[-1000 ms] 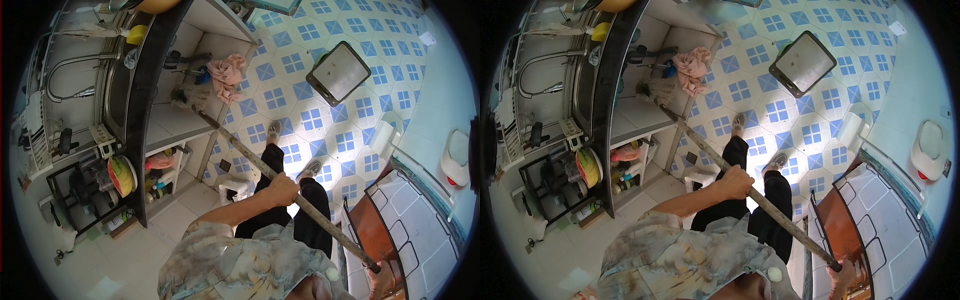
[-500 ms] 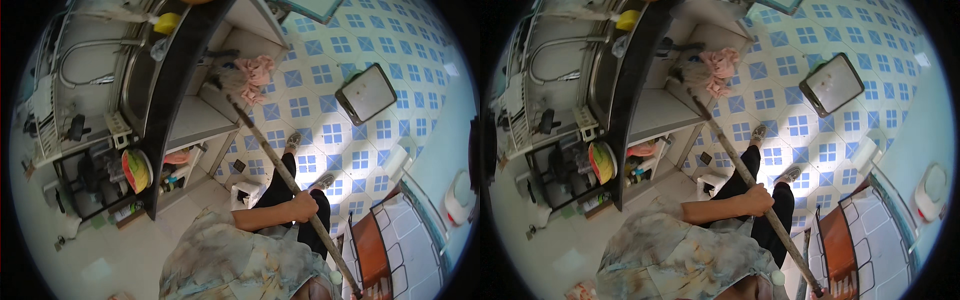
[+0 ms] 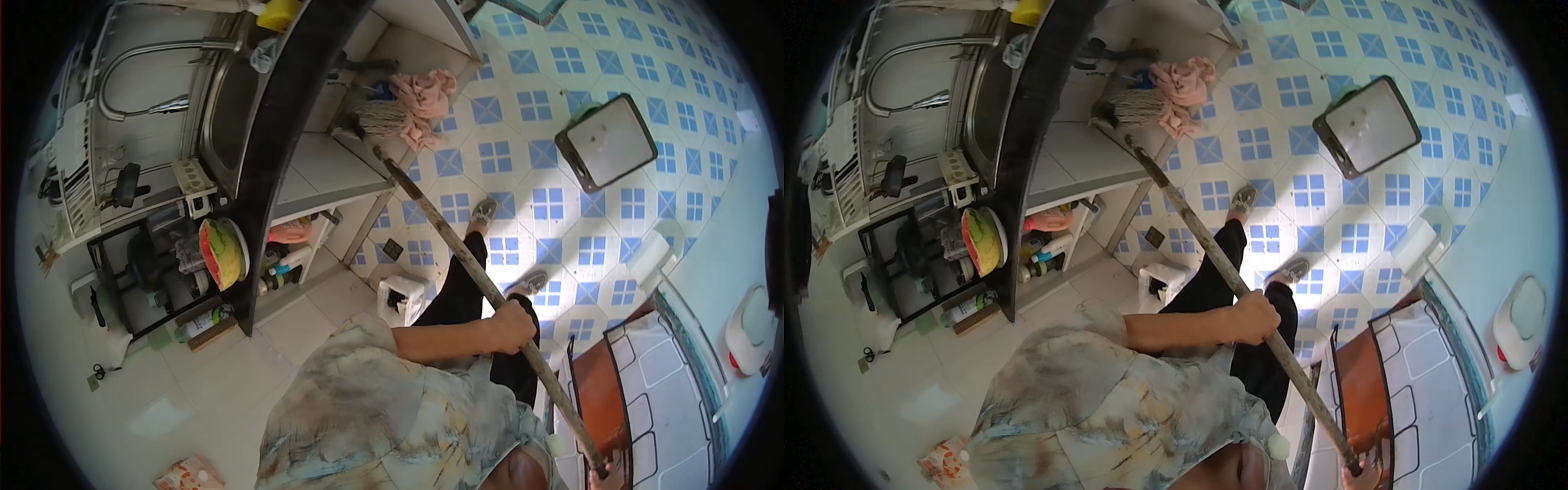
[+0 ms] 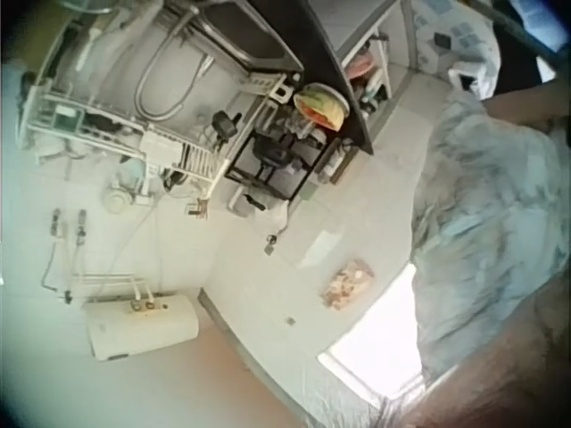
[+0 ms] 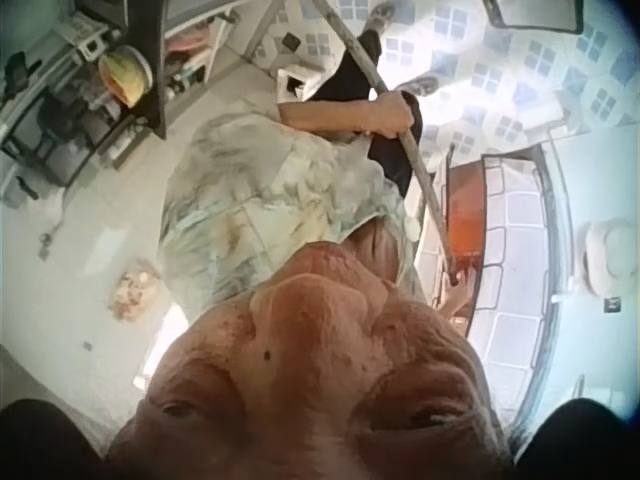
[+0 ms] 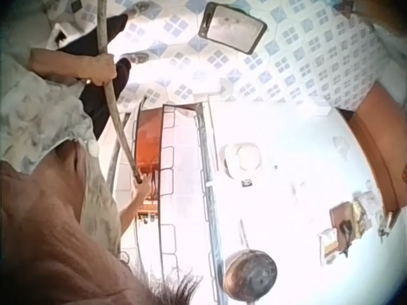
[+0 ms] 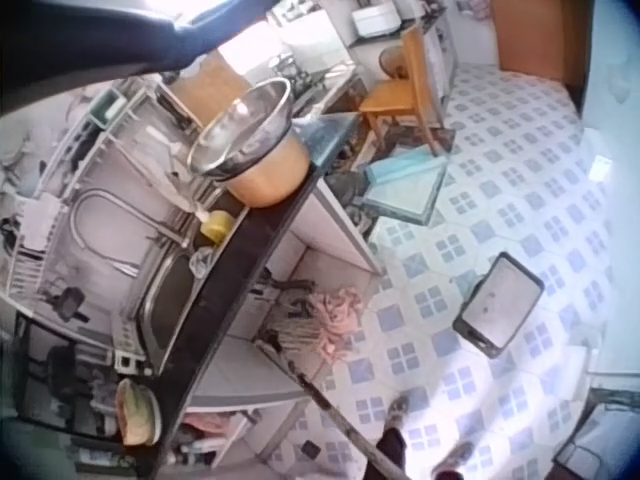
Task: Mopping the floor in a kitchen and bathroom area, and cleaning a squat toilet.
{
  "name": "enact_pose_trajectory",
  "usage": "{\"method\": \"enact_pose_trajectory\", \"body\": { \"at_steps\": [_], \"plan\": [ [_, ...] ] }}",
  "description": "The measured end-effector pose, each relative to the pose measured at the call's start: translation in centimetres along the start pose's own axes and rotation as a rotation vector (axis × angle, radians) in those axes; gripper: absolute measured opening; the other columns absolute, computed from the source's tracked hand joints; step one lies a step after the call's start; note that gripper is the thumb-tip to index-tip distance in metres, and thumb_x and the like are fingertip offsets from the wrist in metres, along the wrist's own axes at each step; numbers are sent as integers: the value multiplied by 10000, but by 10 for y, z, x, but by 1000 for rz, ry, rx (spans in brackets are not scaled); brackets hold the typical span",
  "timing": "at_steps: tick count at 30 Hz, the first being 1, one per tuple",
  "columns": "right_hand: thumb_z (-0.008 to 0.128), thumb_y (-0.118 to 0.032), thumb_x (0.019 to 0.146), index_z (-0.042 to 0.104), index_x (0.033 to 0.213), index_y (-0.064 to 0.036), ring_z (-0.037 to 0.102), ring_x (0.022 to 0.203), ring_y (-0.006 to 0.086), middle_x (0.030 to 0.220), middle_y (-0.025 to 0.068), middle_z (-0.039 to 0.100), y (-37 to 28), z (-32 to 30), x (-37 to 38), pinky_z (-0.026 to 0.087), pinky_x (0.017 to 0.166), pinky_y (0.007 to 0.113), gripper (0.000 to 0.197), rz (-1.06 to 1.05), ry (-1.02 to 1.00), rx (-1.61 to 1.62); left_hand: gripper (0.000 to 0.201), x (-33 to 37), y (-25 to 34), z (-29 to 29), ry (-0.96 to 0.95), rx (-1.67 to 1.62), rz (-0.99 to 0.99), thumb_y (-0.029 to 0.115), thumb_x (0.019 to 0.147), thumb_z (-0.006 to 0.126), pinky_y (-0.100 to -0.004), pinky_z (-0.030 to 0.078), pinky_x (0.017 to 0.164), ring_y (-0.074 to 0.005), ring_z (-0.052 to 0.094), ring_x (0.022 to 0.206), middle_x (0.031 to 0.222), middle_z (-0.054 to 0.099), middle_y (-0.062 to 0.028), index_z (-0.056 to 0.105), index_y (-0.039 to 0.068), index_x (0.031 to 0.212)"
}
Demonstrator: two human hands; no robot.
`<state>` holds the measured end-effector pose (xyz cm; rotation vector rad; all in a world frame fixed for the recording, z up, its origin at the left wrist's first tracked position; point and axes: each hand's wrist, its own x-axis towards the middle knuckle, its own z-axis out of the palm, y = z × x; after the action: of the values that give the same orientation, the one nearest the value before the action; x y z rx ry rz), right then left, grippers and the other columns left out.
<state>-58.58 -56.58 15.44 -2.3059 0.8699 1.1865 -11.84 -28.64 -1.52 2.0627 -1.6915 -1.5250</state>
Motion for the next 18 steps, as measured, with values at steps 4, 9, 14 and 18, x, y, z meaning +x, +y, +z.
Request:
{"method": "enact_pose_trajectory", "body": {
  "at_steps": [4,9,14,18],
  "plan": [
    [786,-432,612,624,854,-63,547,906,363,944,165,560,-2,20,8,441,781,447,470,101,49,-50,172,18,-20,17,-60,5,1,257,640,719,-406,496,701,-277,691,724,713,690,-114,706,95,697],
    [766,-415,605,592,702,-63,626,561,368,572,142,595,-79,11,69,469,523,469,404,104,58,118,210,7,-90,53,-110,-4,-136,280,653,708,-416,497,715,-294,689,740,733,688,-125,706,90,742],
    [785,-418,631,604,754,-50,634,579,372,606,155,610,-118,25,98,474,518,453,428,79,-27,170,202,-9,-143,51,-178,9,-157,280,652,705,-435,491,724,-302,685,736,727,683,-121,696,99,739],
    [792,-414,636,618,775,-38,641,587,362,594,162,603,-168,16,138,488,527,428,437,52,-99,215,175,-27,-186,35,-162,39,-213,205,620,718,-421,484,751,-276,692,761,754,693,-122,711,92,754]
  ]
}}
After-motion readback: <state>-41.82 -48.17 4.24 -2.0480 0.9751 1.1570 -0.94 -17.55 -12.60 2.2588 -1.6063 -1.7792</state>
